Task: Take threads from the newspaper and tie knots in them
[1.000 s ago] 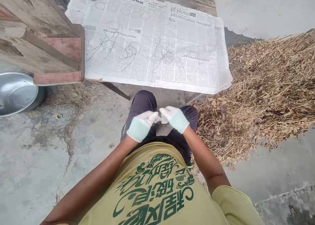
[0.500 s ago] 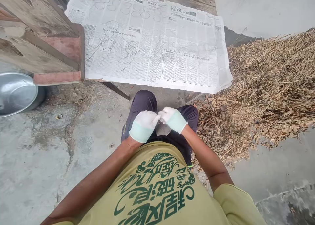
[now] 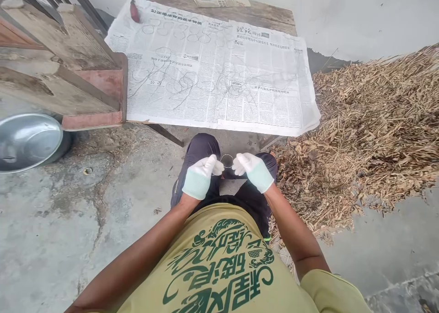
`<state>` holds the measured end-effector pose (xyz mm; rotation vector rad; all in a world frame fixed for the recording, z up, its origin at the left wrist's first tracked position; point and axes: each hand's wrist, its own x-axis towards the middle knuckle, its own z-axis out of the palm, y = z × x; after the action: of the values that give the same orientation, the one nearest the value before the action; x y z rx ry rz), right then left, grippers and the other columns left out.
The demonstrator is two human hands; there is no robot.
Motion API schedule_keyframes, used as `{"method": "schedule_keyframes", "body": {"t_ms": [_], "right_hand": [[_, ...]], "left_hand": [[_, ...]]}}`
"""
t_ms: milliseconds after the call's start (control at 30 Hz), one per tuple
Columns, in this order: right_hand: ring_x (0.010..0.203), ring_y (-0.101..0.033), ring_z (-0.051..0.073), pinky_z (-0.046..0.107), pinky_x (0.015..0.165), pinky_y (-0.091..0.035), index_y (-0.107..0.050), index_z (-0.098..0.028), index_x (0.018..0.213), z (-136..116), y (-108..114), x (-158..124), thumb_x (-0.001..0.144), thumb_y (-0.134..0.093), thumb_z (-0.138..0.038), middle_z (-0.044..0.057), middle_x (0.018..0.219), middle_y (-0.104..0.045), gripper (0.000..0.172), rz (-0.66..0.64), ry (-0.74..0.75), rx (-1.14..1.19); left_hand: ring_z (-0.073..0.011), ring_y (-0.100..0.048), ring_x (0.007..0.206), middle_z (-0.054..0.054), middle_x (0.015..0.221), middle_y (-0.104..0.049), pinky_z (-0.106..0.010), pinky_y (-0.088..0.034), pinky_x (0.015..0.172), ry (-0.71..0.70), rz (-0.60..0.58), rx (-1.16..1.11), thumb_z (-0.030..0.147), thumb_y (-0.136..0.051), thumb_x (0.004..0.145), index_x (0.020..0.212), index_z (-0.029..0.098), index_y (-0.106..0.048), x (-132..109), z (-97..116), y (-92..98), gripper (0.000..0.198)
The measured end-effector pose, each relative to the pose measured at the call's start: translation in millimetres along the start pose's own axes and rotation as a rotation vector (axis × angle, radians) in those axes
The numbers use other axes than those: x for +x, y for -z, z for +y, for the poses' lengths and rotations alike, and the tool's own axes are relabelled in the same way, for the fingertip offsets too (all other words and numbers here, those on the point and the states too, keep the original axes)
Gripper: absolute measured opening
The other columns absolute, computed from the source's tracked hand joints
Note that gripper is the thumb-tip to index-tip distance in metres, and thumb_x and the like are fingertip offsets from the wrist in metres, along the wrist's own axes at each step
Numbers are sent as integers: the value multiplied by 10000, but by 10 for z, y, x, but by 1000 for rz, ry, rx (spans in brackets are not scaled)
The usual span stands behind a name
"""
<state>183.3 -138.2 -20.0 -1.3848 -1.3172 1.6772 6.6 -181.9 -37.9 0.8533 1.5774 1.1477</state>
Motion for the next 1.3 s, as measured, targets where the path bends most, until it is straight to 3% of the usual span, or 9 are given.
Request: {"method": "schedule_keyframes", "body": {"t_ms": [200, 333, 533, 733, 967, 1100, 1300], "right_hand": [[546, -626, 106, 221, 547, -494, -674, -159, 816, -43, -201, -65, 926, -604, -434, 38, 717, -712, 304, -37, -35, -2], [517, -604, 96, 208, 546, -484, -654, -166, 736, -130, -260, -29, 932, -563, -333, 12, 635, -674, 273, 21, 15, -43], [470, -576, 95, 202, 505, -454, -664, -162, 720, -176, -184, 70, 914, -589, -332, -4, 572, -646, 269, 3, 2, -75], [471, -578, 95, 202, 501, -459, -674, -161, 731, -185, -208, 119, 922, -582, -334, 5, 588, -658, 273, -6, -28, -111], [477, -577, 98, 210, 506, -459, -673, -166, 746, -197, -217, 133, 942, -575, -387, 5, 593, -650, 311, 4, 8, -130], [520, -597, 99, 212, 540, -486, -679, -165, 806, -235, -270, 54, 948, -576, -451, 16, 660, -675, 335, -24, 25, -79], [513, -597, 99, 205, 527, -470, -636, -176, 705, -202, -423, -23, 880, -577, -238, 3, 636, -679, 195, -40, -78, -103]], "left_hand": [[-165, -664, 665, -53, 732, -749, -284, -541, 703, -27, 58, -15, 597, -551, 935, 747, 179, -739, -20, 25, -43, 495], [-176, -667, 668, -66, 750, -757, -295, -550, 692, -40, -4, 19, 625, -535, 926, 753, 178, -739, -46, 71, -35, 521], [-195, -687, 689, -86, 806, -784, -315, -570, 701, -23, -142, 110, 664, -554, 878, 797, 184, -748, -14, 117, 83, 524], [-200, -708, 725, -74, 838, -784, -332, -585, 739, -17, -170, 119, 676, -593, 836, 1044, 173, -747, 29, 119, 161, 566], [-131, -534, 472, -9, 506, -614, -257, -454, 514, -27, -157, 232, 624, -565, 872, 643, 206, -683, -23, 136, 227, 491], [-127, -519, 470, 1, 501, -591, -252, -443, 511, -26, -58, 169, 572, -544, 904, 642, 212, -672, -35, 163, 188, 463], [-134, -513, 464, 8, 496, -562, -254, -445, 497, -52, -29, 131, 567, -525, 913, 631, 219, -646, -30, 161, 86, 464]]}}
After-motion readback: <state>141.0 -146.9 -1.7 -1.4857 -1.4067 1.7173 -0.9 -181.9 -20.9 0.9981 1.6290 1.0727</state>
